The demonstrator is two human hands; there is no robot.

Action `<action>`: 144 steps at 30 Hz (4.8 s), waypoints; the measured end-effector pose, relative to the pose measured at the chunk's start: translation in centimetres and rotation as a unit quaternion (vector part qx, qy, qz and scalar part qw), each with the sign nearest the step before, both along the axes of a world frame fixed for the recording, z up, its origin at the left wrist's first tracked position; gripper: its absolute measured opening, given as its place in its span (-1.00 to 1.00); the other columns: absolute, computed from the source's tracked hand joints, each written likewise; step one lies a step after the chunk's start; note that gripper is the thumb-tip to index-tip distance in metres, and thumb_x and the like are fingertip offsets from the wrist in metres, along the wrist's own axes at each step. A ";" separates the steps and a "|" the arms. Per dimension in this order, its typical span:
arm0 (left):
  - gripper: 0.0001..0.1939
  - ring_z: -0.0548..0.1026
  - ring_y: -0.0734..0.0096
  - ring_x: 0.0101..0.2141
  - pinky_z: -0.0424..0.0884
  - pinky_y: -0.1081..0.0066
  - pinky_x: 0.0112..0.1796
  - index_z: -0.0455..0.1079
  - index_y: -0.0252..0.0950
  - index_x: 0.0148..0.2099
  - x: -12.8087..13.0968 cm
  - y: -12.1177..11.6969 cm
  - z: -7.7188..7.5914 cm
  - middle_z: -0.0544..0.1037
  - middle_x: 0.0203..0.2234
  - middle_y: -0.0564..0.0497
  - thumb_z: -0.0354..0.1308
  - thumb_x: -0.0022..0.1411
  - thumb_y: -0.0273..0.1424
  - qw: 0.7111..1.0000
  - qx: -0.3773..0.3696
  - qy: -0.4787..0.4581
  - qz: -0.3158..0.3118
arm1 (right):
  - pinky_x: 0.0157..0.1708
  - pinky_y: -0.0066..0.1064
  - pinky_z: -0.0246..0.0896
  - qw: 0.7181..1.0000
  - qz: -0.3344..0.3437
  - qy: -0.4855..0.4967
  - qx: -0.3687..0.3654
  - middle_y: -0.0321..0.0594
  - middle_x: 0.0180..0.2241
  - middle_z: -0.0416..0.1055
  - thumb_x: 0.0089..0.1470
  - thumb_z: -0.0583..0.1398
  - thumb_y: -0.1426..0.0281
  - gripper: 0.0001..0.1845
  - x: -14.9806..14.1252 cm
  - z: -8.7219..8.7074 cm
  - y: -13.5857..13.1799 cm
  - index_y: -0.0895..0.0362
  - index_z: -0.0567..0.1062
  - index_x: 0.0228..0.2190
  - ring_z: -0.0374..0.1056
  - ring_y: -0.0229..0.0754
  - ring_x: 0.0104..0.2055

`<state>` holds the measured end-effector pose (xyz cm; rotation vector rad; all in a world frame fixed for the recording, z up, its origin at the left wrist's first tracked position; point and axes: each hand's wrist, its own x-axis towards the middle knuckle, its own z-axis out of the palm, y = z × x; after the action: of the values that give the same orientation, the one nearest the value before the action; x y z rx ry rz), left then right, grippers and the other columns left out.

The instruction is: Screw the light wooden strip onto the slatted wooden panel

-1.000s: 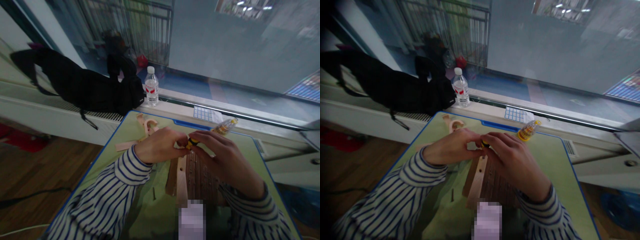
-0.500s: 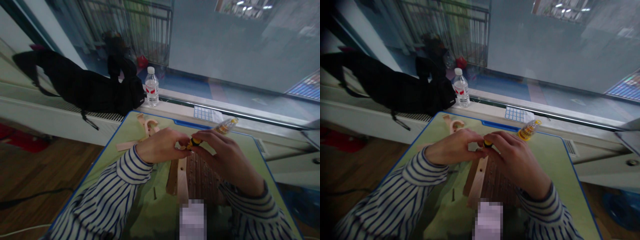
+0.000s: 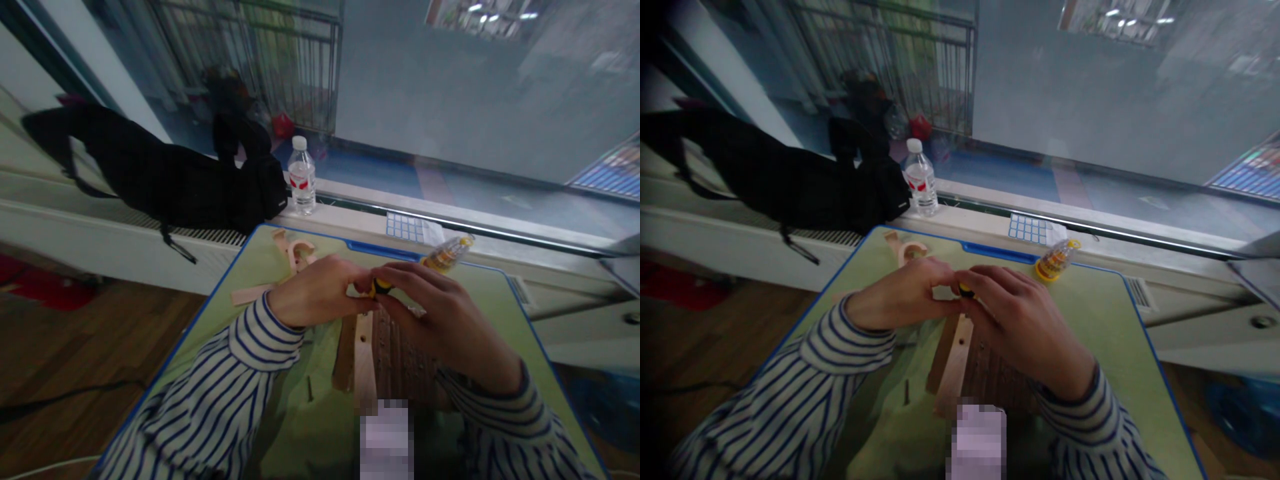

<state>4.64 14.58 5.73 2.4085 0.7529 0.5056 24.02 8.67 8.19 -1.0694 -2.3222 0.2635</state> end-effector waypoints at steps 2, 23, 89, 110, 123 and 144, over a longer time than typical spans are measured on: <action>-0.87 0.49 0.45 -0.36 0.23 0.48 -0.33 0.45 -0.26 -0.28 0.0 -0.1 0.1 0.53 -0.44 0.11 0.16 0.22 -0.31 1.000 0.003 0.000 -0.005 | -0.06 -0.32 0.31 1.000 0.002 0.002 -0.005 -0.23 -0.07 0.45 0.18 0.13 0.44 -0.71 0.1 0.0 0.0 0.06 0.39 -0.04 0.37 -0.22 -0.05; -0.81 0.47 0.45 -0.38 0.23 0.48 -0.35 0.47 -0.30 -0.26 0.3 -0.2 0.5 0.54 -0.43 0.07 0.19 0.20 -0.26 1.000 -0.018 -0.007 -0.001 | -0.19 -0.35 0.31 1.000 -0.011 -0.002 -0.003 -0.22 -0.22 0.47 0.16 0.17 0.35 -0.83 0.4 0.2 0.1 0.13 0.41 -0.19 0.40 -0.23 -0.19; -0.84 0.47 0.41 -0.36 0.23 0.46 -0.34 0.47 -0.30 -0.27 0.4 -0.2 0.4 0.54 -0.41 0.06 0.19 0.20 -0.30 1.000 -0.002 0.030 0.000 | -0.09 -0.34 0.32 1.000 -0.001 -0.015 0.014 -0.17 -0.06 0.42 0.18 0.15 0.38 -0.68 0.6 0.7 -0.4 0.12 0.37 -0.02 0.38 -0.21 -0.08; -0.87 0.48 0.38 -0.36 0.24 0.43 -0.36 0.46 -0.30 -0.29 0.5 -0.5 0.5 0.54 -0.43 0.05 0.16 0.20 -0.34 0.999 0.014 0.051 0.006 | -0.13 -0.38 0.31 1.000 0.005 0.002 0.001 -0.20 -0.14 0.43 0.19 0.14 0.41 -0.80 0.5 -0.2 0.2 0.12 0.41 -0.12 0.39 -0.25 -0.14; -0.89 0.47 0.46 -0.39 0.20 0.47 -0.36 0.46 -0.28 -0.31 0.3 -0.2 0.4 0.53 -0.45 0.09 0.17 0.20 -0.35 0.999 0.021 0.024 -0.005 | -0.05 -0.37 0.30 1.000 0.011 -0.019 0.019 -0.21 -0.03 0.42 0.20 0.12 0.47 -0.68 0.7 0.9 -0.6 0.09 0.37 0.00 0.36 -0.26 -0.04; -0.83 0.47 0.40 -0.37 0.22 0.44 -0.35 0.47 -0.29 -0.25 0.4 -0.3 0.2 0.54 -0.42 0.04 0.18 0.19 -0.30 0.999 0.032 0.025 0.011 | -0.14 -0.36 0.33 1.000 0.002 -0.007 0.015 -0.20 -0.14 0.44 0.19 0.14 0.43 -0.78 0.6 0.5 -0.2 0.10 0.41 -0.10 0.40 -0.23 -0.13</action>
<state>5.08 14.26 5.98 2.4823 0.7961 0.4874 24.61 8.47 8.65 -1.0546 -2.3342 0.2226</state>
